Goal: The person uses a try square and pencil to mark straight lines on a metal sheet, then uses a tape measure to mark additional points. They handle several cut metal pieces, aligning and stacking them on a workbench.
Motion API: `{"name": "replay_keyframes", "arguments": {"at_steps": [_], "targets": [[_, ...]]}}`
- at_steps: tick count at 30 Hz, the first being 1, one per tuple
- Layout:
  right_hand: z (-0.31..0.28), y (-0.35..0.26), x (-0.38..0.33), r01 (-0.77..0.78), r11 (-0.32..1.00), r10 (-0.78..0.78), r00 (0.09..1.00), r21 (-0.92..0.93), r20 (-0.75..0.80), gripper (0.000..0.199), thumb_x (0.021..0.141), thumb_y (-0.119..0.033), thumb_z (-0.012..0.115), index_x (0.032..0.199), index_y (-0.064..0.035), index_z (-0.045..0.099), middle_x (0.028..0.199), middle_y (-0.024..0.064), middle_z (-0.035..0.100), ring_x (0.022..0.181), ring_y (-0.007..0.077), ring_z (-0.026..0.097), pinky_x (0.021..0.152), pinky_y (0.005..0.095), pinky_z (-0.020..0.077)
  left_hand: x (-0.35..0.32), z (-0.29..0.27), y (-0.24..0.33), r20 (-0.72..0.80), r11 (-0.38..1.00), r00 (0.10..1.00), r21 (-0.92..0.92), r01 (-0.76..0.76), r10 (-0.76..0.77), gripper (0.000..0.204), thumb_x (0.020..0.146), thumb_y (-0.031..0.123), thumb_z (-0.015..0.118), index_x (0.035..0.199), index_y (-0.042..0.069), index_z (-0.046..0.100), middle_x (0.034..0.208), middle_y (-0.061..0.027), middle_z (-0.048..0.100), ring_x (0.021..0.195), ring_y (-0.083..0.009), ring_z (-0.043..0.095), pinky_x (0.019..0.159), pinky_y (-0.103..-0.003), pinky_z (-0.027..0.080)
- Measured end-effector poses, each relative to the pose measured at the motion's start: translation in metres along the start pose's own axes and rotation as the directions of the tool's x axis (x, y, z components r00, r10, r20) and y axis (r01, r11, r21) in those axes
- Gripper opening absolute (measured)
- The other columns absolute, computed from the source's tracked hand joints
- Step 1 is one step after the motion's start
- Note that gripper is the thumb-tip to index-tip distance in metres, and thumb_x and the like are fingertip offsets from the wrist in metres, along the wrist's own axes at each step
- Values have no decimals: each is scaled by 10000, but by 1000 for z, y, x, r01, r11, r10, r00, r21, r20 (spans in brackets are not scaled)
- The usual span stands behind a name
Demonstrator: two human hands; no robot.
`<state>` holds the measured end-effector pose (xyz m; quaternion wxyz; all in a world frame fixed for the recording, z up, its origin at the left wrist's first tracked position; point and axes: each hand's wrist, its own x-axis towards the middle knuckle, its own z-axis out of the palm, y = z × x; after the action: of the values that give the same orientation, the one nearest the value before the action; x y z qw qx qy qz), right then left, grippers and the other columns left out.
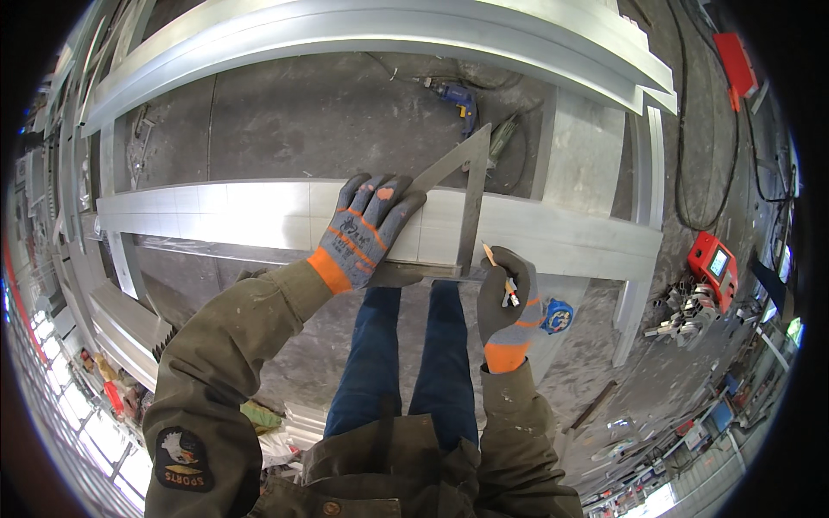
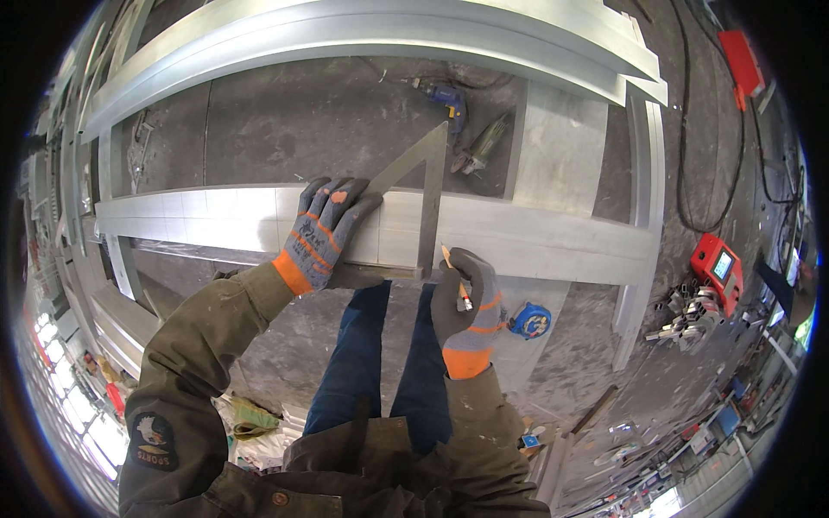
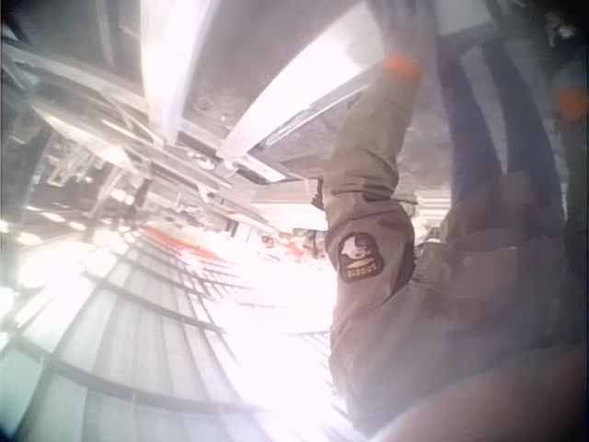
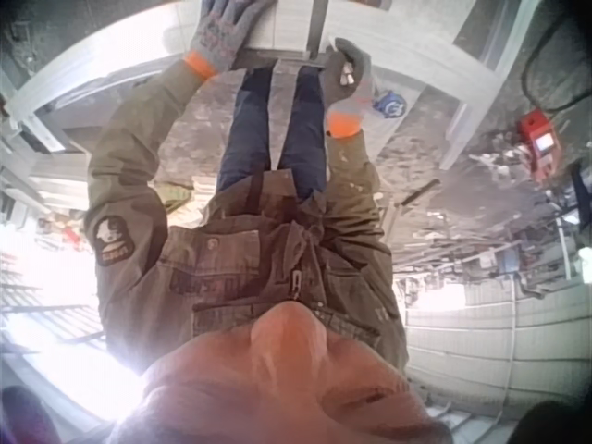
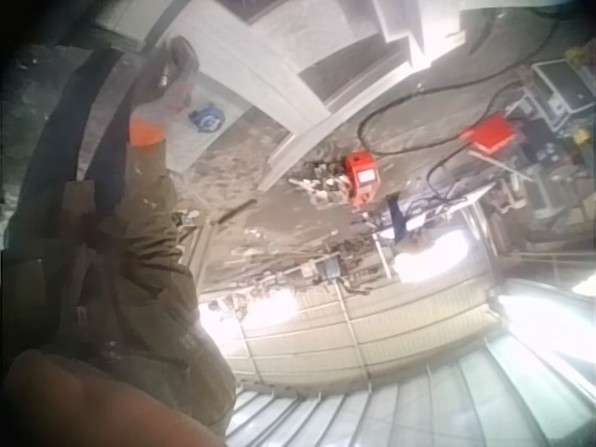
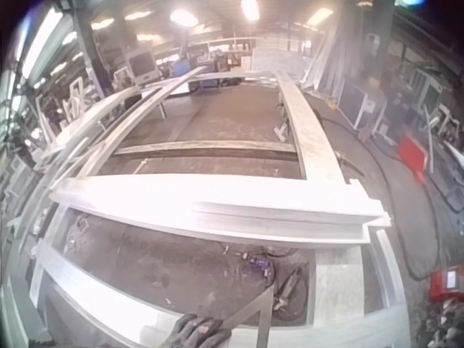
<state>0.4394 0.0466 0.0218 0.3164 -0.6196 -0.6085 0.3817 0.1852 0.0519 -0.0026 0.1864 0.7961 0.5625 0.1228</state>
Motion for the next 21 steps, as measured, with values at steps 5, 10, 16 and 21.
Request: {"name": "replay_keyframes", "arguments": {"at_steps": [5, 10, 16, 21], "targets": [[6, 5, 6, 50, 998, -50, 999, -49, 4, 185, 929, -87, 681, 1103, -27, 673, 1075, 175, 714, 933, 355, 718, 799, 400, 577, 0, -1, -2, 35, 997, 999, 81, -16, 13, 877, 778, 451, 769, 1512, 90, 451, 1457, -205, 441, 1339, -388, 448, 1182, -586, 294], [8, 4, 8, 80, 993, -80, 997, -88, 8, 163, 910, -57, 687, 1070, -26, 682, 1056, 177, 714, 937, 361, 713, 790, 406, 572, 0, 0, -2, 29, 998, 1000, 64, -13, 12, 848, 794, 373, 763, 1525, 92, 438, 1456, -196, 447, 1333, -387, 461, 1180, -583, 301], [2, 0, 6, 189, 972, -185, 982, -137, 41, 145, 861, -10, 698, 1005, -26, 688, 1003, 169, 713, 902, 358, 699, 769, 414, 566, 0, 0, -1, 6, 999, 1000, 36, -8, 8, 788, 821, 314, 728, 1524, 100, 442, 1451, -189, 455, 1329, -384, 469, 1176, -574, 309], [-19, -18, -8, 155, 978, -118, 963, -143, 242, 98, 831, 31, 682, 905, -32, 687, 875, 152, 698, 879, 347, 687, 737, 408, 554, 0, 1, -1, 19, 996, 1000, 92, -12, 10, 730, 849, 267, 686, 1519, 105, 446, 1446, -190, 458, 1330, -379, 471, 1172, -565, 318]]}}
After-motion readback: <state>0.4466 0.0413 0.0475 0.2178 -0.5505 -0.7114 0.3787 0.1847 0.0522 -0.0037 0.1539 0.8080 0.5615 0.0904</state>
